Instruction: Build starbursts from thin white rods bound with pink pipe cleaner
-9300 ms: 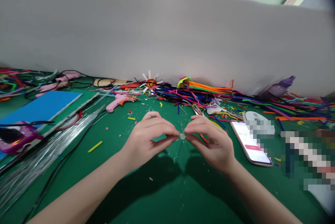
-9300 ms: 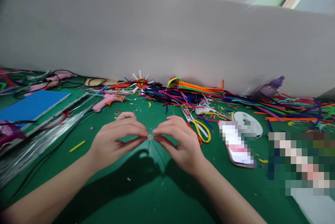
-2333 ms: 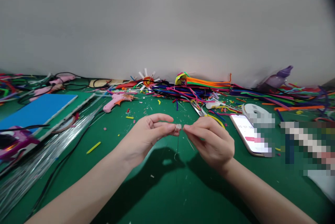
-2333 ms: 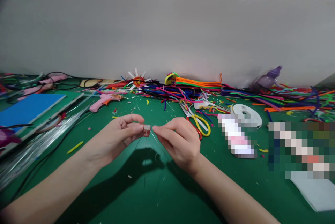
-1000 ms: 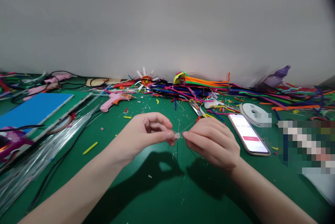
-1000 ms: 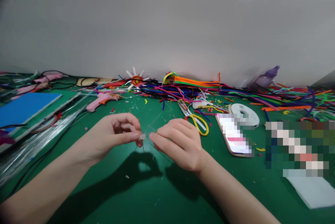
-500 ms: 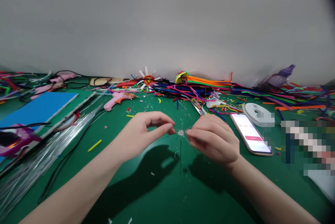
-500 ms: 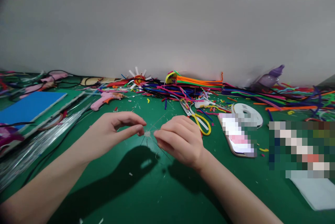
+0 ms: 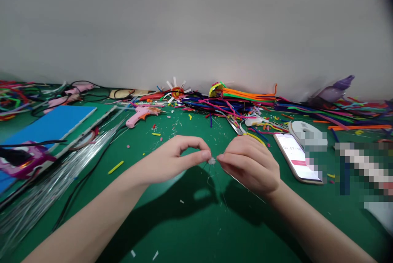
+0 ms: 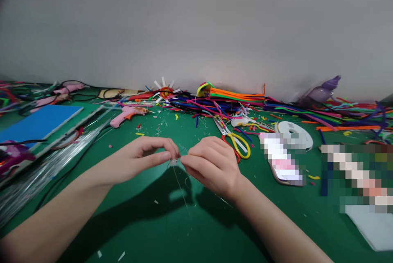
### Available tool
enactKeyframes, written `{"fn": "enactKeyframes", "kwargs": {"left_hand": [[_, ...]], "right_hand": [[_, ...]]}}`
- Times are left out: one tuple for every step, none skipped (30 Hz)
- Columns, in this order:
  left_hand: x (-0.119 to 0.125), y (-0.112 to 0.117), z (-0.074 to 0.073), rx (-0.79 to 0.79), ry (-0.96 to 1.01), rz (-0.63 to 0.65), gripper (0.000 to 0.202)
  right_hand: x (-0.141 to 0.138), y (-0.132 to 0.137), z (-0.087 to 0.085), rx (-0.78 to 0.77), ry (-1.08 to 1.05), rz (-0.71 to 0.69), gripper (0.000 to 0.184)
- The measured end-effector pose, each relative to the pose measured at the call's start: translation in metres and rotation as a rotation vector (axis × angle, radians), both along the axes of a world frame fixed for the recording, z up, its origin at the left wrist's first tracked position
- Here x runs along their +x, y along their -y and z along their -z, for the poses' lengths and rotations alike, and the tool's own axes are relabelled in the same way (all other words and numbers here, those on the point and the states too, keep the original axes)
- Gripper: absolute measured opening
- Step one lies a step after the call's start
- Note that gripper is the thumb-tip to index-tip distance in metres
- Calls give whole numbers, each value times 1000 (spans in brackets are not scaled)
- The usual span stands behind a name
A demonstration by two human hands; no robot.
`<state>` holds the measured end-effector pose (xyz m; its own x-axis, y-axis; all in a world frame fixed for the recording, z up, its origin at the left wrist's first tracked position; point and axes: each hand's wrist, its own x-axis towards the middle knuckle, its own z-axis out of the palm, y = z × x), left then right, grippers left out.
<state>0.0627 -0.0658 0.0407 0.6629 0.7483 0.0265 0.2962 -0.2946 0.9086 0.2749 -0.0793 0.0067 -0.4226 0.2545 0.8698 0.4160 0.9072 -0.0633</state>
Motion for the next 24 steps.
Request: {"fn": "enactKeyframes", "kwargs": {"left_hand": [[0,-1,0,-20,8,3,26],[0,-1,1,-40,19,4,26],[0,-2,1,-61,36,5,26],[0,-2,2,-82,59,6,26],[0,-2,2,-103,86,6,26],[0,-2,2,-122,112,5,26],[0,-2,2,-133,133,5,25],[0,-2,2,-136,142,4,25],[-1,-2,2,-130,142,4,24],[-1,-2,1,-120,132,4,23],[-1,-2,1,-107,120,2,22],[-1,-2,1,-97,108,-1,22],[-1,-1,0,-93,100,-6,21],[-1,-1,0,-97,97,-13,22],[-1,-1,0,-108,99,-19,23],[0,-1,0,-122,104,-23,25],[0,-1,0,-134,111,-28,27],[0,0,1,-139,118,-38,29],[0,-1,1,-136,125,-50,32],[0,-1,2,-127,129,-61,34],[-1,-1,3,-118,131,-70,36],[-1,-1,3,-111,132,-75,37],[-1,-1,4,-109,129,-78,37],[-1,-2,4,-110,124,-76,37]], "right_hand": [[0,0,-1,7,6,2,16],[0,1,-2,13,14,4,15],[1,1,-3,15,22,7,15],[1,2,-4,16,32,8,14],[1,2,-6,15,42,8,13],[1,3,-7,12,50,8,12],[1,3,-9,13,56,9,11],[1,3,-10,13,61,12,11],[1,3,-12,17,65,16,10],[1,3,-13,21,69,18,10],[0,3,-13,24,72,19,10],[0,3,-13,28,76,16,10],[0,2,-12,28,79,10,11],[0,2,-12,25,84,1,11],[0,1,-11,17,88,-10,12],[1,1,-10,0,88,-23,13],[1,1,-10,-24,83,-34,14],[1,1,-9,-59,68,-42,14],[1,1,-9,-102,42,-42,15],[1,1,-9,-155,12,-35,15],[1,1,-9,-214,-19,-24,15],[1,1,-9,-280,-39,-16,15],[0,1,-9,-353,-44,-15,13],[0,2,-9,-430,-33,-24,11]]}}
